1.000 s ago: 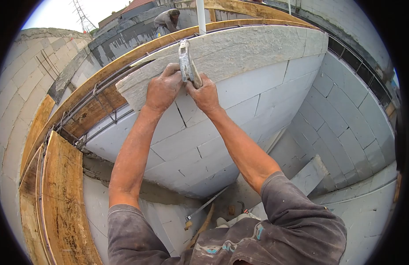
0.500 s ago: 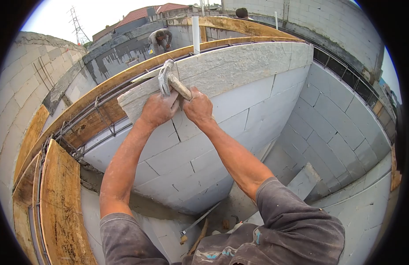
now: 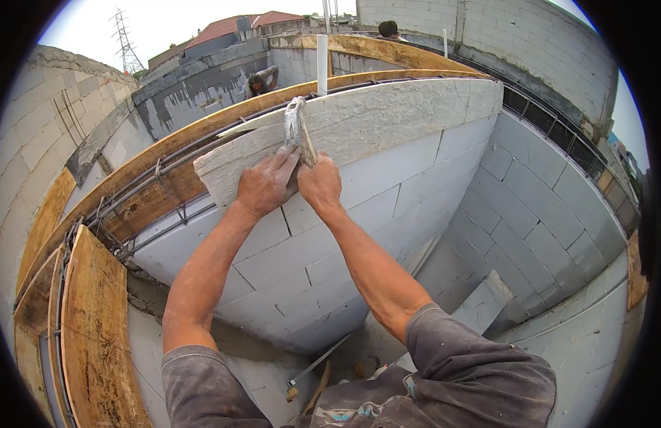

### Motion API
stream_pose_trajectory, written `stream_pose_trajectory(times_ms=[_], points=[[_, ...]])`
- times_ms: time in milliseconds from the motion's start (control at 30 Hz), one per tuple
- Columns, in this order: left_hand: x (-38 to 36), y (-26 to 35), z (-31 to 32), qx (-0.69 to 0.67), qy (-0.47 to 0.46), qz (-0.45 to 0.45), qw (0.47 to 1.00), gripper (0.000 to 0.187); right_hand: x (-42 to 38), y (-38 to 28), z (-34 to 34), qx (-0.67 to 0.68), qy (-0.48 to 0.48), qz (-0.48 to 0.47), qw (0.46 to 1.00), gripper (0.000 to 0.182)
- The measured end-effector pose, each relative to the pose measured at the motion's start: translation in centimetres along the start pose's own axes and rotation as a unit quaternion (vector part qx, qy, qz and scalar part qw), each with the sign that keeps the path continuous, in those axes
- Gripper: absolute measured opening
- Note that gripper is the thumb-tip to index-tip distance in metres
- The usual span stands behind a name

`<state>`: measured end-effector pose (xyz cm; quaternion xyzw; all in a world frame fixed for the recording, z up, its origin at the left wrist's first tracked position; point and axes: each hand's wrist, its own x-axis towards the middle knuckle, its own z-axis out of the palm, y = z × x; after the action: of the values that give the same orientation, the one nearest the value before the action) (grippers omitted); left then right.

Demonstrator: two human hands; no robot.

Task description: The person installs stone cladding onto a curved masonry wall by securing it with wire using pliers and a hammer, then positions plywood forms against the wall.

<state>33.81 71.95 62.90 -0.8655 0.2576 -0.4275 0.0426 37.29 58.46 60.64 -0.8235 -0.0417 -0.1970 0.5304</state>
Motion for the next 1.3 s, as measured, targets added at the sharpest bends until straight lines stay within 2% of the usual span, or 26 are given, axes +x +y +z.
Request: stream_pose_trajectory(times_ms=[233, 333, 467, 533, 633, 700, 733, 833, 933, 1033, 1067, 1100, 1167, 1200, 1300], points=[[-0.1, 0.2, 0.9, 0.053, 0.027, 0.015, 0.998, 0.058, 0.4, 0.3, 0.4, 0.112, -0.025, 0.047, 0.992, 0.028], [-0.2, 0.7, 0.7, 0.043, 0.028, 0.000, 0.999, 0.062, 1.0, 0.9, 1.4, 0.223, -0.047, 0.112, 0.967, 0.031], [-0.4, 0.5, 1.1, 0.044, 0.035, -0.023, 0.998, 0.067, 1.0, 0.8, 2.9, 0.439, -0.032, 0.230, 0.868, 0.027], [-0.5, 0.4, 1.4, 0.044, 0.028, -0.034, 0.998, 0.068, 0.1, -1.4, 1.9, 0.531, -0.005, 0.270, 0.803, 0.022], [-0.6, 0.1, 1.7, 0.032, 0.019, -0.044, 0.998, 0.066, -0.3, -2.0, 0.6, 0.523, -0.052, 0.272, 0.806, 0.015], [-0.6, 0.2, 1.6, 0.026, 0.027, -0.039, 0.999, 0.062, -0.2, -1.3, 0.6, 0.492, -0.064, 0.258, 0.829, 0.017], [-0.5, 0.3, 1.6, 0.026, 0.035, -0.043, 0.998, 0.067, 0.0, -0.7, 0.7, 0.476, -0.069, 0.250, 0.840, 0.018], [-0.5, 0.6, 1.4, 0.024, 0.044, -0.053, 0.997, 0.077, 0.0, 1.6, 0.6, 0.439, -0.086, 0.201, 0.872, 0.023], [-0.5, 0.7, 1.1, 0.015, 0.037, -0.058, 0.998, 0.082, -1.1, 4.2, -0.1, 0.434, -0.058, 0.082, 0.895, 0.025], [-0.5, 0.7, 1.1, 0.010, 0.043, -0.056, 0.997, 0.084, -2.5, 5.5, -1.5, 0.363, -0.028, -0.008, 0.931, 0.020], [-0.5, 0.7, 1.1, 0.009, 0.038, -0.059, 0.998, 0.084, -1.9, 7.0, -1.2, 0.292, -0.022, -0.058, 0.955, 0.019], [-0.6, 0.7, 1.1, 0.008, 0.033, -0.062, 0.998, 0.085, -1.1, 7.5, -0.9, 0.238, 0.005, -0.149, 0.960, 0.020], [-0.4, 0.6, 1.2, 0.010, 0.036, -0.057, 0.998, 0.082, 0.5, 8.0, -0.7, 0.122, 0.061, -0.324, 0.936, 0.023], [-0.5, 0.6, 1.2, 0.010, 0.037, -0.055, 0.998, 0.080, 0.6, 6.9, -1.4, 0.088, 0.045, -0.297, 0.950, 0.036], [-0.6, 0.4, 1.5, 0.032, -0.014, -0.088, 0.995, 0.074, 1.6, 5.9, -1.6, 0.053, 0.043, -0.336, 0.939, 0.038]])
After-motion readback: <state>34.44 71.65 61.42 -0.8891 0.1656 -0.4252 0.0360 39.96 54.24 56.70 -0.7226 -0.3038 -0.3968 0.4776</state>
